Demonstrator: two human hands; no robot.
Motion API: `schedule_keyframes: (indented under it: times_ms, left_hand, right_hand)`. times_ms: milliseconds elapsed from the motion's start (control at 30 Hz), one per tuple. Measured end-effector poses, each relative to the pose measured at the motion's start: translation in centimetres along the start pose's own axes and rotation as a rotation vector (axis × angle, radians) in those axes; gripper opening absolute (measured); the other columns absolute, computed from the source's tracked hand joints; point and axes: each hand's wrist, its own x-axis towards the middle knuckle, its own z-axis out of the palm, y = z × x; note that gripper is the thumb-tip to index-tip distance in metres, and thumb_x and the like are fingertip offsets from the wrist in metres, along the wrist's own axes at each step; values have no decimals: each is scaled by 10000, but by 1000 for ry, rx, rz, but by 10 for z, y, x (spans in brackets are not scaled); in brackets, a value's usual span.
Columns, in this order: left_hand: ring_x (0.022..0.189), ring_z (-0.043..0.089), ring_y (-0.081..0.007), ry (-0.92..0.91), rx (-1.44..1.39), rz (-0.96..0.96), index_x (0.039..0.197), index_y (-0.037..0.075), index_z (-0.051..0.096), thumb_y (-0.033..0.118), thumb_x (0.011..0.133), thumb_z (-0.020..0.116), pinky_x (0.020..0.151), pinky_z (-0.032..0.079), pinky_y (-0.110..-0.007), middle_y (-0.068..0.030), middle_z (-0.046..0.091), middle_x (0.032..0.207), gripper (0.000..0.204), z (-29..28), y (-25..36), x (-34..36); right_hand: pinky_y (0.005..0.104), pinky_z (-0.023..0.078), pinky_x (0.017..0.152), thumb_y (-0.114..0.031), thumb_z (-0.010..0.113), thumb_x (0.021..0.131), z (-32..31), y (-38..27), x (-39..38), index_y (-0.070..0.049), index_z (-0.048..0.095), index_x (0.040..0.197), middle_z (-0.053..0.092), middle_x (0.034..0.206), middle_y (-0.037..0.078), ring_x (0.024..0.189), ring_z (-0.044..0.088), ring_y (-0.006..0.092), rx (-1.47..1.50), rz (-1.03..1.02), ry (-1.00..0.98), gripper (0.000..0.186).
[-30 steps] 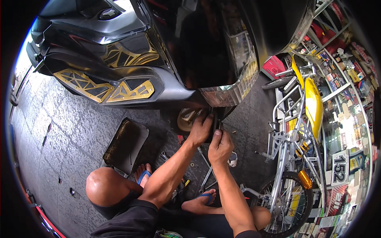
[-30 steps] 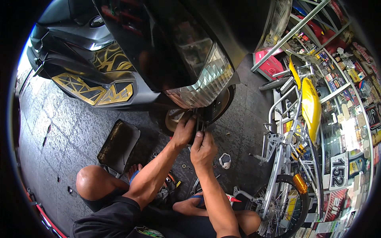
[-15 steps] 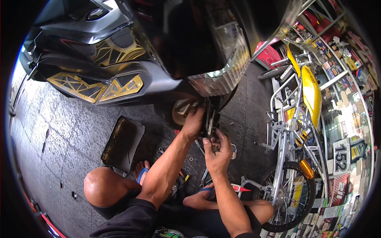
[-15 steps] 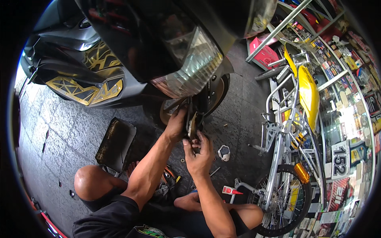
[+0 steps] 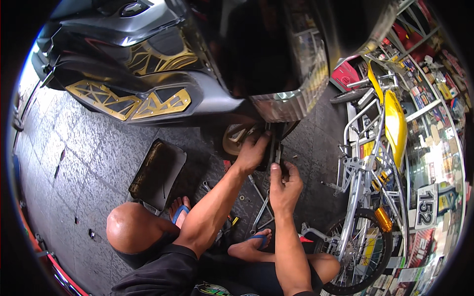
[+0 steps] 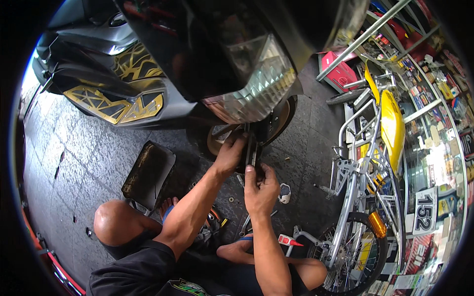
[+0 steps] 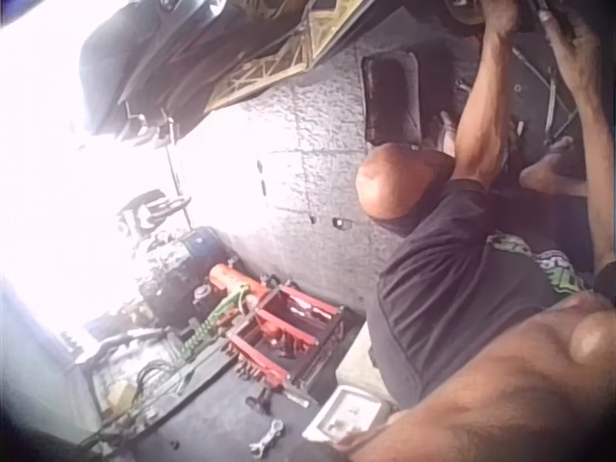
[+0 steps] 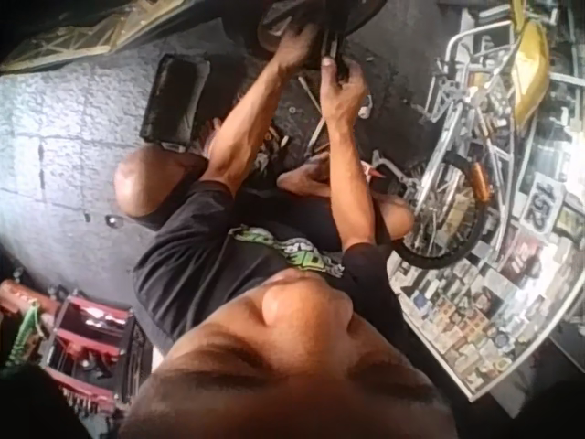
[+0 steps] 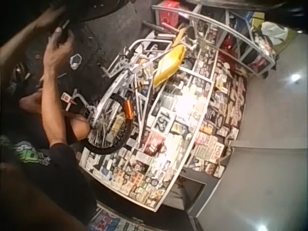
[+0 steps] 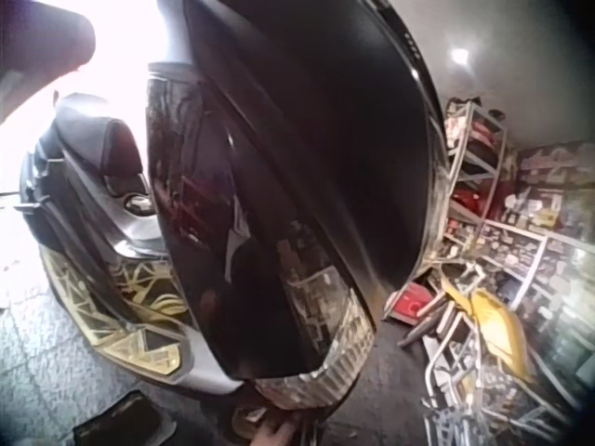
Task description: The person applies lubricant to the motorcycle's front brake caliper area, then uses a wrench to tighten bolts. They retrieve a small part from a display case and install it onto the caliper, securing it with a screwdriver.
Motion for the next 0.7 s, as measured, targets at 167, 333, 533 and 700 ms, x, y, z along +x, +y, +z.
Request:
schedule_keyframes:
  times_ms: [167,333,533,700]
  left_hand:
    - [1067,542,-190,-16,102,116,1238,-56,569,277,993,522,957,417,-320,-123,621,1172,416,1,6,-1]
    - [1113,532,-194,-15,82,63,1282,-54,548,294,993,515,993,395,-314,-132,607,1217,453,2,12,-3]
    - [1083,564,-174,-96,78,-17,1314,-19,544,336,988,535,969,423,-296,-118,614,1208,482,-3,23,0]
    - [1082,573,-170,-88,106,-38,1325,-9,546,355,992,545,968,431,-295,-110,616,1224,492,-7,17,7]
  right_hand:
    - [361,498,723,-331,619,928,4,6,22,66,512,1235,599,1068,199,913,614,266,-196,-263,13,513]
    - [469,380,1022,-447,644,867,-15,11,40,60,406,1387,472,1291,249,1192,491,367,-99,-419,-251,766]
    - [454,307,1130,-410,803,713,-38,-8,52,25,360,1453,409,1443,256,1360,393,383,-186,-370,-513,966]
    - [428,286,1155,-332,859,646,-43,-12,71,13,365,1454,414,1461,252,1391,378,359,-293,-321,-657,1008]
